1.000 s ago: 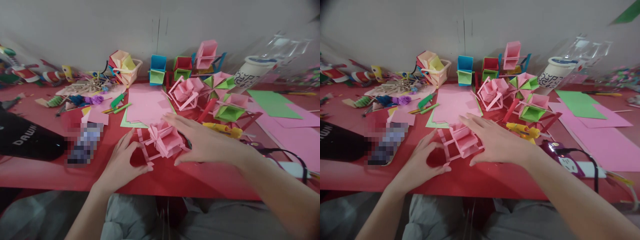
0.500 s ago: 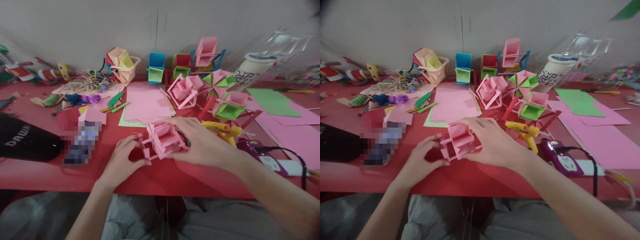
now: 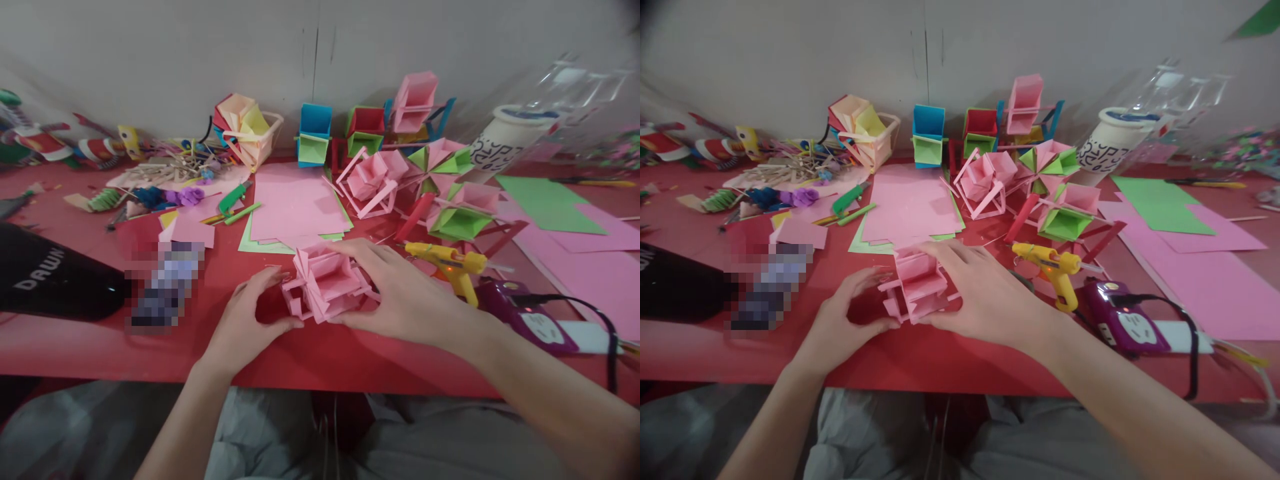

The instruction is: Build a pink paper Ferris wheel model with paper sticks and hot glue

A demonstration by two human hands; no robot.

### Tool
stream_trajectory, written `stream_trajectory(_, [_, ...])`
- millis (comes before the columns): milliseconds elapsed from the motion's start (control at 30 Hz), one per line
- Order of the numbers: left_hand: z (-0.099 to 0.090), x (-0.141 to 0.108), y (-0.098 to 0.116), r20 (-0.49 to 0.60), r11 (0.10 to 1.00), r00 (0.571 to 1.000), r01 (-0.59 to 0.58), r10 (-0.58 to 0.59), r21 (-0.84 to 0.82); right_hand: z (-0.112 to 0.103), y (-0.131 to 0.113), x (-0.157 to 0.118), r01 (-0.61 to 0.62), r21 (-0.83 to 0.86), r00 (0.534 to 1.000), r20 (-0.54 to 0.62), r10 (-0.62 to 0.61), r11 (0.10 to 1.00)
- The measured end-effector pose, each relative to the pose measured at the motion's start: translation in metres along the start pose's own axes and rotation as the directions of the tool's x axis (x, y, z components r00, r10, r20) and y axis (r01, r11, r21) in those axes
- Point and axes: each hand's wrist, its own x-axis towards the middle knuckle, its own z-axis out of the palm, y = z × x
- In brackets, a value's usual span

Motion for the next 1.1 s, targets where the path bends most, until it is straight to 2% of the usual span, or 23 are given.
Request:
stream_trajectory(133, [-0.001, 0.002, -0.002, 0.013, 0.988, 0.997, -0.077, 0.076, 0.137, 0.0, -0.001, -0.001, -0.001, 0.004, 1.0, 0.004, 0.001, 1.0])
stream_trajectory(267, [-0.001, 0.001, -0.002, 0.035, 0.982, 0.992, -0.126, 0.122, 0.139, 0.001, 0.0, -0.003, 0.009, 0.004, 1.0, -0.01, -0.009, 1.0])
stream_trajectory(600, [-0.002, 0.001, -0.002, 0.023, 0.98, 0.99, -0.138, 0.136, 0.142, 0.001, 0.001, -0.007, -0.005, 0.001, 1.0, 0.005, 0.005, 1.0])
stream_trajectory(867, [-0.001, 0.002, -0.001, -0.011, 0.955, 0.974, -0.22, 0.226, 0.2, 0.001, 0.002, -0.01, 0.008, -0.048, 1.0, -0.002, -0.008, 0.999])
stream_trajectory(1100, [0.0, 0.006, 0.001, -0.024, 0.905, 0.939, -0.323, 0.343, 0.275, 0.003, 0.002, -0.009, 0.008, -0.067, 1.0, -0.002, -0.008, 0.998])
